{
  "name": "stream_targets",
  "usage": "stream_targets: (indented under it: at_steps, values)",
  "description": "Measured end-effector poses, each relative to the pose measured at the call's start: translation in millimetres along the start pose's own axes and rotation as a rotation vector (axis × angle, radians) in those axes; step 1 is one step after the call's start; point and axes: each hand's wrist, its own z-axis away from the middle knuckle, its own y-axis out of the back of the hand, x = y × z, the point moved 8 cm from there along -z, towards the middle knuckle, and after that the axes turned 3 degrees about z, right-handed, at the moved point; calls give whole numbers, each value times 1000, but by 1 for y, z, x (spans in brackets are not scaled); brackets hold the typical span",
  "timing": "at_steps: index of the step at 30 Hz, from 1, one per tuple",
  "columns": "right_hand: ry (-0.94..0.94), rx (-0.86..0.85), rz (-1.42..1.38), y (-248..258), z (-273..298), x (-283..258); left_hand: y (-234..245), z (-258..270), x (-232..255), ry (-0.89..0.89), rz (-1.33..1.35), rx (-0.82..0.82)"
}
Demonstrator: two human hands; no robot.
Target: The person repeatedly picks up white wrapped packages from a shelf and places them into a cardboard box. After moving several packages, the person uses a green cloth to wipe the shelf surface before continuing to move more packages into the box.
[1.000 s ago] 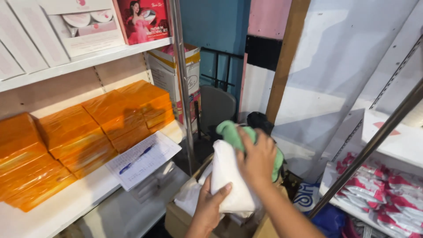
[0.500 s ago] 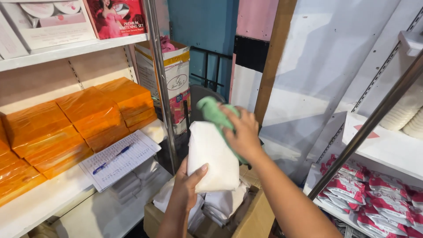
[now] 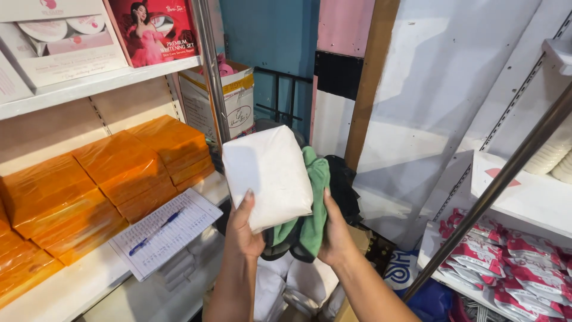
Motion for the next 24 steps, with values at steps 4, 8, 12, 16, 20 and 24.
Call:
stream_targets:
  at_steps: [4,8,12,16,20,24]
  values:
    - [99,131,171,-6,11,-13,6,-9,4,-44,-12,-28]
    - [723,62,1100,-68,36,-65,3,-5,4,-120,-204,-120]
    - [1051,219,1675,-116,47,-70,-24,19,3,-122,-463,-197]
    - [1177,351,1701,-118,37,-92,-36,32,11,-103,-517,-256]
    - [1173,259,1466,-90,10,-124,-47,42,26,-58,-592,-326]
    - [556,371,631,-23,-25,-141,-50,47,29,-20,-478,-358]
